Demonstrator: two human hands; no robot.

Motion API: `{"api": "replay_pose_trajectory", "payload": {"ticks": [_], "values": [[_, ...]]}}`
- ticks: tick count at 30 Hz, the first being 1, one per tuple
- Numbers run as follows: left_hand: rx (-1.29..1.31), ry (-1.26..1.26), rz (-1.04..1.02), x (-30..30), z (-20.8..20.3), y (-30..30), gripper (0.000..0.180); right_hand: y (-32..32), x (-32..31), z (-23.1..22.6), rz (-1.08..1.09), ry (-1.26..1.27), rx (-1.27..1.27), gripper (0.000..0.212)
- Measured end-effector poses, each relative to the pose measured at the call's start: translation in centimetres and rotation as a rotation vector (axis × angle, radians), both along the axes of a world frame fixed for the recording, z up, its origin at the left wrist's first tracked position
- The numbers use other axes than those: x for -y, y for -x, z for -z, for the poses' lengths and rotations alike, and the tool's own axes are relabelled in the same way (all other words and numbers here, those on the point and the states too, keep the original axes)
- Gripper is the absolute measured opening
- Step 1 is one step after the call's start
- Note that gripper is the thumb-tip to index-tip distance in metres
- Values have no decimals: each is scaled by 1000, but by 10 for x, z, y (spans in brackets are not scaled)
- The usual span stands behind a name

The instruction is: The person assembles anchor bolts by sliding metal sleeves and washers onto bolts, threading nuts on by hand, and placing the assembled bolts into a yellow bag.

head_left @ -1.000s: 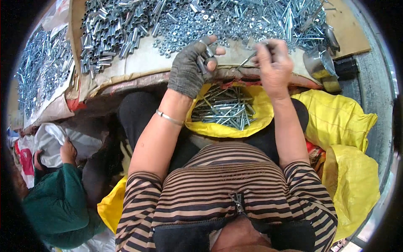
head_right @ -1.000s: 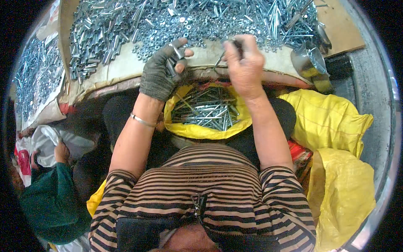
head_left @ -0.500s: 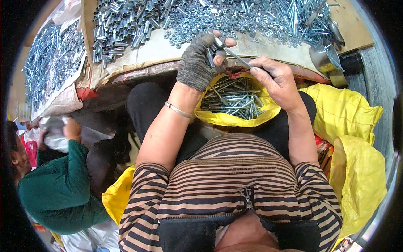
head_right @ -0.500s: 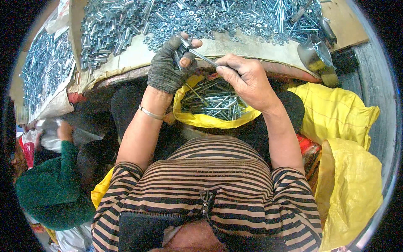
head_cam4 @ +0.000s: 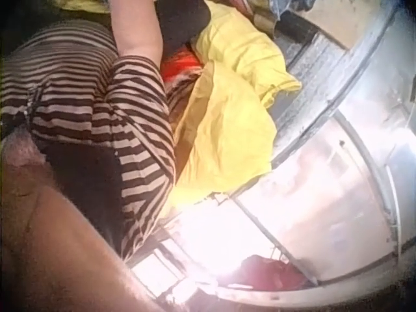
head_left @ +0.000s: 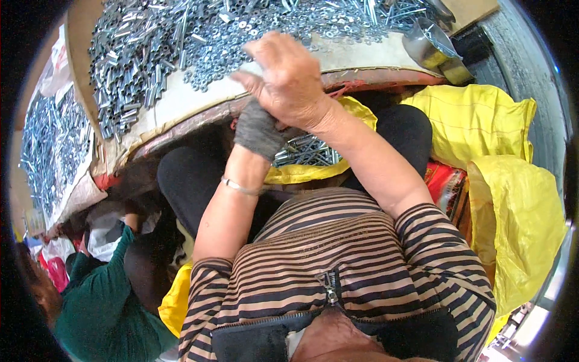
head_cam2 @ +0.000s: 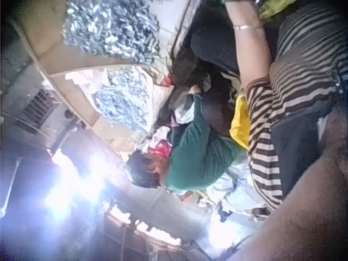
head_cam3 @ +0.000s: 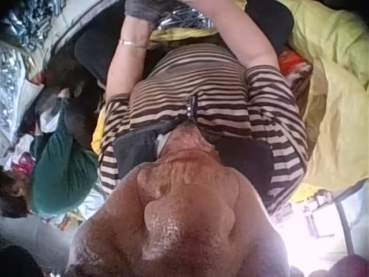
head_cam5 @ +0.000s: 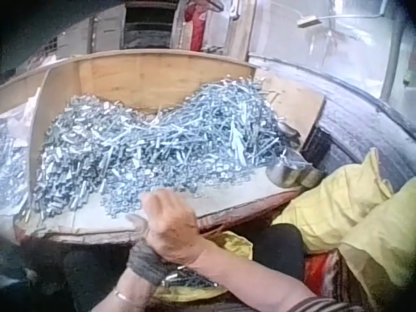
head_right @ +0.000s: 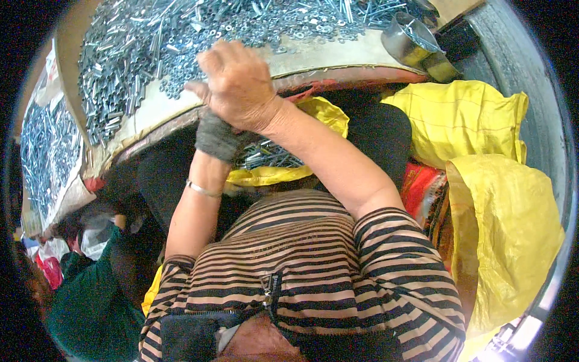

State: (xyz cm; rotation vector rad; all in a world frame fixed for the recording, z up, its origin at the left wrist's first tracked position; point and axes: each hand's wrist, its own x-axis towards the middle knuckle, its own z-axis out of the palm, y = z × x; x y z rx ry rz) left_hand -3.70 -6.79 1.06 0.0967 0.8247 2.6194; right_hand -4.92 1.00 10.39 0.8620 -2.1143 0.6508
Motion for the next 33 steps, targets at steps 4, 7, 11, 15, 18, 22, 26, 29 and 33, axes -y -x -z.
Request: {"api": "replay_pose_trajectory", "payload": {"ticks": [4, 7, 11, 15, 18, 22, 26, 29, 33], "values": [[164, 99, 189, 13, -35, -26, 19, 10, -29, 11, -231, 408, 416, 23], [38, 152, 111, 4, -44, -26, 22, 38, -77, 12, 33, 562, 657, 22], [-31, 208, 17, 7, -50, -16, 23, 91, -119, 50, 368, -128, 390, 20], [2, 242, -31, 11, -55, -12, 21, 99, -136, 41, 371, -230, 496, 24], [13, 253, -71, 16, -52, -9, 22, 103, -142, 42, 300, 83, 601, 21], [23, 280, -80, 21, -42, 1, 25, 102, -137, 50, 147, 154, 624, 16], [49, 404, -76, 19, -49, 2, 26, 88, -126, 51, 359, -299, 455, 15], [38, 387, -69, 19, -50, 2, 26, 85, -118, 46, 457, -387, 436, 16], [129, 353, -80, 18, -51, 3, 26, 92, -124, 42, 355, -217, 629, 19]]}}
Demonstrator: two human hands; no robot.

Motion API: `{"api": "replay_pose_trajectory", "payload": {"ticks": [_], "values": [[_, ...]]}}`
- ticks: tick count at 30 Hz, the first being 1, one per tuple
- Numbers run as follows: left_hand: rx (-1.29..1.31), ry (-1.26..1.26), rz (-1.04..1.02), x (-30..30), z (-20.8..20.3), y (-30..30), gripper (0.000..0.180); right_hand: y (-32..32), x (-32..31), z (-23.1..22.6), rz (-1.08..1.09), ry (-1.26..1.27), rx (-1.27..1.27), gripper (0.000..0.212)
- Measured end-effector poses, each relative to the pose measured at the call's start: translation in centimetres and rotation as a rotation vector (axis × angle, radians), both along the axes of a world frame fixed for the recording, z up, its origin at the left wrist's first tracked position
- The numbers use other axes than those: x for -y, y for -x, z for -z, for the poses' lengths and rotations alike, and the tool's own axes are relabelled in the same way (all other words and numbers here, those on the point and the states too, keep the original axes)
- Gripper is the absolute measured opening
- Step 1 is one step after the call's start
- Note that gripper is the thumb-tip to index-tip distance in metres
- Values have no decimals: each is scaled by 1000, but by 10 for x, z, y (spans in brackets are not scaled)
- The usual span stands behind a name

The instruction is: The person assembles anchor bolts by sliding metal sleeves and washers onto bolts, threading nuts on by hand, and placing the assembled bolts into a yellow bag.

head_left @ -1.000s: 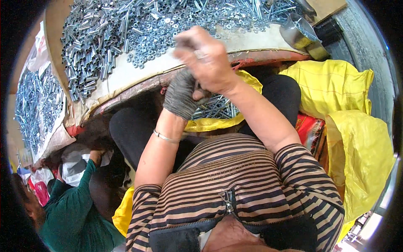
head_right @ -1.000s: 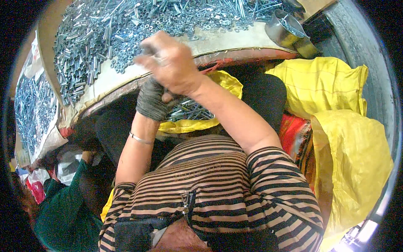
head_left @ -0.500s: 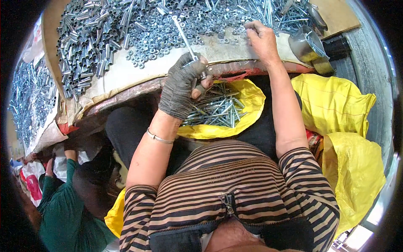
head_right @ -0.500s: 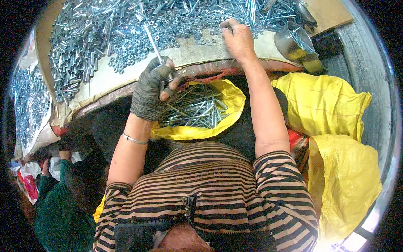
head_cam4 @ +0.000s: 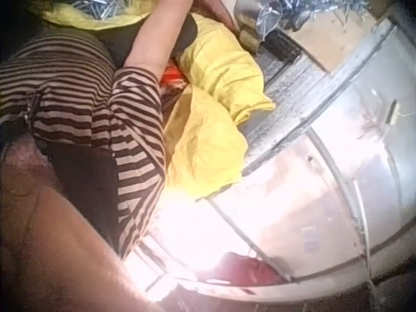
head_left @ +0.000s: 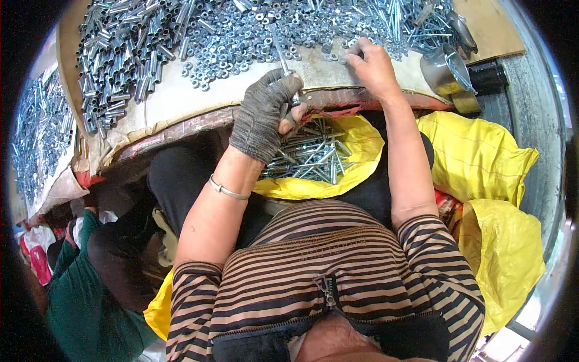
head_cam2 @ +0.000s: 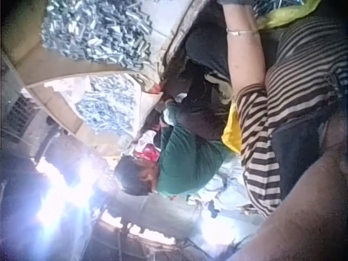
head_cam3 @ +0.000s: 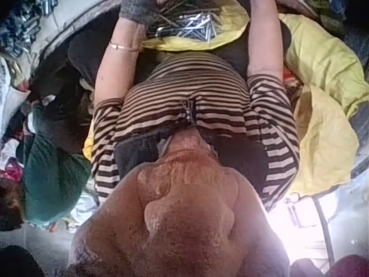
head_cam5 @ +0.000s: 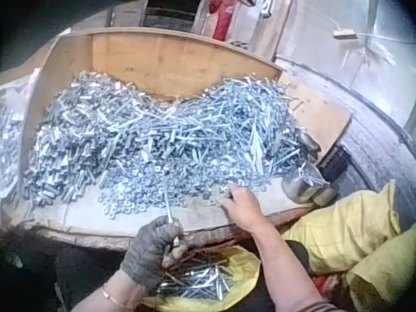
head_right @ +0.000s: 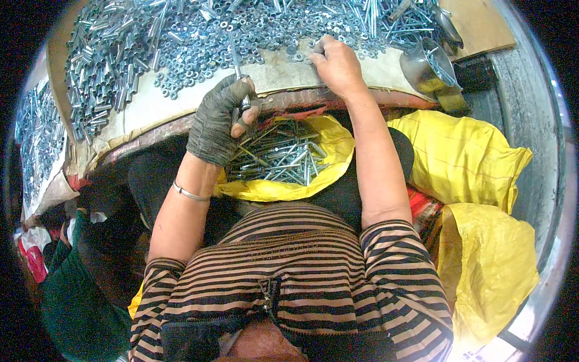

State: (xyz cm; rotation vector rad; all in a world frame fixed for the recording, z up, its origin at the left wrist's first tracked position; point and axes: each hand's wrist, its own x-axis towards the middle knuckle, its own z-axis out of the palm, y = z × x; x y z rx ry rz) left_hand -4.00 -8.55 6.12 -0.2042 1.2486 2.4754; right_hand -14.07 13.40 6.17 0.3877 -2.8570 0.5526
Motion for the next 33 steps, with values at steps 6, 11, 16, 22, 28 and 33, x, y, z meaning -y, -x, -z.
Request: {"api": "replay_pose_trajectory", "payload": {"ticks": [6, 11, 16, 22, 28, 33], "values": [[-64, -17, -1, 4, 3, 3, 27, -2, 17, -6, -56, -175, 40, 23], [-97, 52, 57, 7, -3, 0, 23, -8, 19, -14, -5, -266, 137, 26], [-557, 976, 131, 1, -2, -5, 25, -33, 8, -30, -76, 777, 415, 19], [-777, 1423, 287, -6, -4, -16, 27, -61, -2, -51, -254, 1081, 430, 10], [-900, 1476, 181, -10, 2, -19, 22, -64, -6, -50, -187, 1102, 488, 13], [-877, 1474, 149, -9, 2, -16, 27, -58, 4, -29, -237, 1414, 681, 25]]}}
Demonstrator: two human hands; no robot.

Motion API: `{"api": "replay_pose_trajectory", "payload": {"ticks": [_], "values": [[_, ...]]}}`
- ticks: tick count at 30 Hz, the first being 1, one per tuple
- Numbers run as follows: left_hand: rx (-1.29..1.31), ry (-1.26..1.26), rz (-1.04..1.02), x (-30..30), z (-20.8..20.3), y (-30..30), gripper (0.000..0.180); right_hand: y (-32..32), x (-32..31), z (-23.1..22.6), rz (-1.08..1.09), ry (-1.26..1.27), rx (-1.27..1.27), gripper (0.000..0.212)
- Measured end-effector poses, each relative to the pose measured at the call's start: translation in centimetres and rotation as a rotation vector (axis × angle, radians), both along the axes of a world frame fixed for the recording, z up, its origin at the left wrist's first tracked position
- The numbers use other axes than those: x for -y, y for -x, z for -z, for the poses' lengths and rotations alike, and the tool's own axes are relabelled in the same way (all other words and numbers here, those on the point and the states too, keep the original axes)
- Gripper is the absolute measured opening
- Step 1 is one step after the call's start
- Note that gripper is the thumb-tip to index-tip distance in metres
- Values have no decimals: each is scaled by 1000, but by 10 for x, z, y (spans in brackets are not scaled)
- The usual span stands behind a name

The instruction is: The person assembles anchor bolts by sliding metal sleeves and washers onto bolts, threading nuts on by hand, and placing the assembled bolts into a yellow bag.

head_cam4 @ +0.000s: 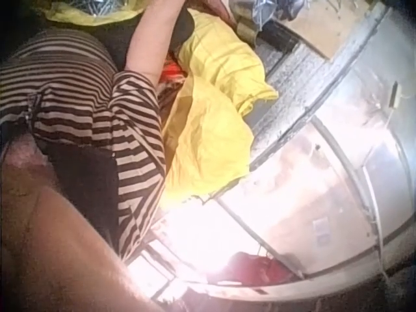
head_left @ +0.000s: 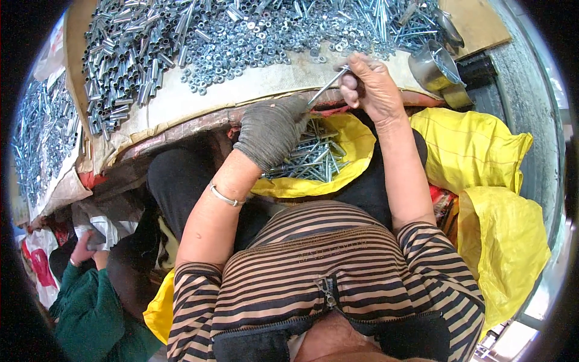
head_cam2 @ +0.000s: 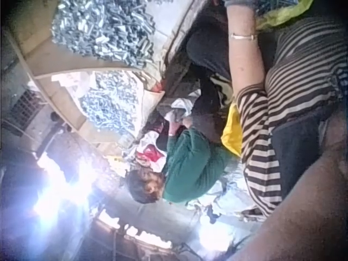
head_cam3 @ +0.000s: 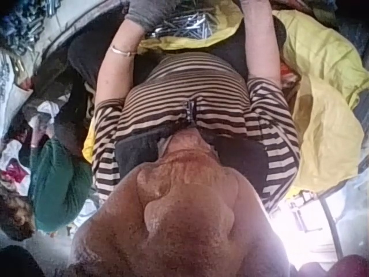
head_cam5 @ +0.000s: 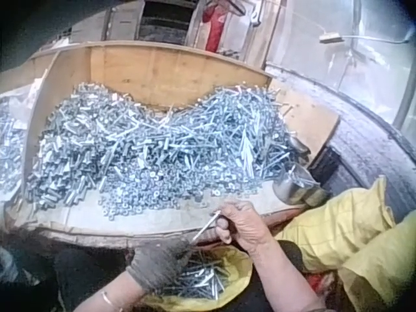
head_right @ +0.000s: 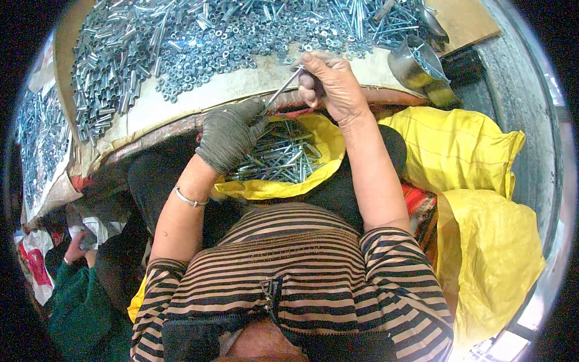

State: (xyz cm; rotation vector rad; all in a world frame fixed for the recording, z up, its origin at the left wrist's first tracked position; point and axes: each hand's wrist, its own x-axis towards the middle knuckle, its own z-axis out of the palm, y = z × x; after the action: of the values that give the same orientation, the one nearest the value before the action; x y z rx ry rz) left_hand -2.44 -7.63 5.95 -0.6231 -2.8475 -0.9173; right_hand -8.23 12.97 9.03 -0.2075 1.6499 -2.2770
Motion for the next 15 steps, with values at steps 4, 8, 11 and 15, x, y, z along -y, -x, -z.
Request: {"api": "replay_pose_trajectory", "payload": {"ticks": [4, 8, 11, 15], "values": [[85, -85, -81, 3, -1, 6, 27, 18, 11, 8, 146, -142, -143, 35], [146, -335, -42, 6, -1, 17, 27, 76, -6, 39, 442, -1126, -1040, 30], [123, -444, 24, 12, 12, 22, 33, 79, 9, 50, 365, -1779, -931, 25], [-30, -356, 97, 13, 9, 23, 30, 73, 13, 40, 358, -1754, -869, 22]]}}
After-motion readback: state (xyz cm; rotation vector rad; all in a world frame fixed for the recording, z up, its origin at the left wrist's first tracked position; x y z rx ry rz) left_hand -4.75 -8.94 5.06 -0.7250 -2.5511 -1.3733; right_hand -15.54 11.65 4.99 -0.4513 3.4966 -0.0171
